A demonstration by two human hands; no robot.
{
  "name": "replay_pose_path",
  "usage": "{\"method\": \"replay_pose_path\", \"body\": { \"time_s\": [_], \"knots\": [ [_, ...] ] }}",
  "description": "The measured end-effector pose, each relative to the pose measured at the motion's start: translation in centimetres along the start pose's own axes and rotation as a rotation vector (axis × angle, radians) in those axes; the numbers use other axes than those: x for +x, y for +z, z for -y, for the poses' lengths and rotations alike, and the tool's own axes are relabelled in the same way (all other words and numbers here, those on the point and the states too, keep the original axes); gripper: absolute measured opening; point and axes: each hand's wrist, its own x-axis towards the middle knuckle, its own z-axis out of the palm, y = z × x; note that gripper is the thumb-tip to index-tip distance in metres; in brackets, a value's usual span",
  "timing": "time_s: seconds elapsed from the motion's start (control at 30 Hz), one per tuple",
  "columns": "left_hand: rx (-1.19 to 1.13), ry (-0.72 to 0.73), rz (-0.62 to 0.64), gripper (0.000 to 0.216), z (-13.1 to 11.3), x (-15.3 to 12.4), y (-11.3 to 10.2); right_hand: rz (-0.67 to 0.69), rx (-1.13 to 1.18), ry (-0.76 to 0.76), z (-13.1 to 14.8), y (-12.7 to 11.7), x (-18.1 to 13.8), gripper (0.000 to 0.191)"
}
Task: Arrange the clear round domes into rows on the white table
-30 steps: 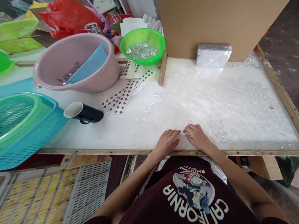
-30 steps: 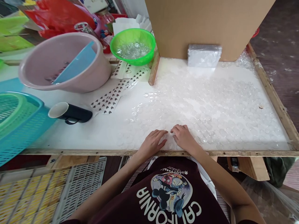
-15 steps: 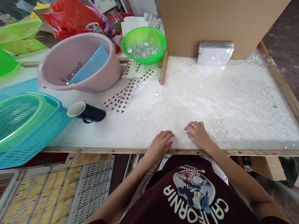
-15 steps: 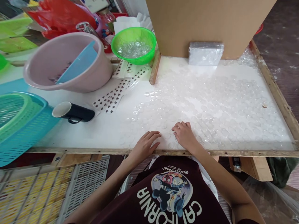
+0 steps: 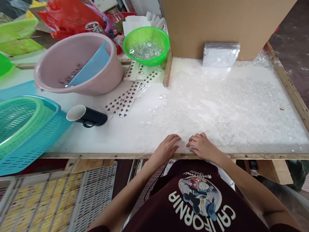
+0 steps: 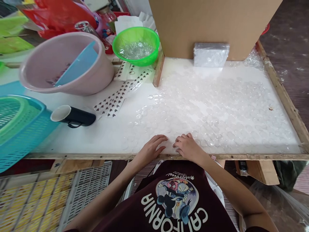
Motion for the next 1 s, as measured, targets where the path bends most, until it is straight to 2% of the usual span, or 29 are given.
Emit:
{"method": "replay_pose_path", "body": {
  "time_s": [0.2,0.33,0.57,1.0],
  "knots": [
    [0.022,-0.016,-0.034,0.031,1.1,-0.9,-0.7,-0.024,-0.062,0.038,0.0,0.0,0.0,0.020],
    [0.036,-0.017,-0.049,0.028,0.5,-0.9,-0.7,-0.044,-0.087,0.054,0.6,0.2,0.4,0.017],
    [0.090,0.058,0.043,0.018,-1.6,1.4,0.9,-0.057,-0.123,0.103,0.8,0.2,0.3,0.019],
    [0.151,0.040,0.086,0.017,-1.8,2.2,0.9,-0.104,-0.152,0.122,0.5,0.6,0.2,0.017]
  ]
}}
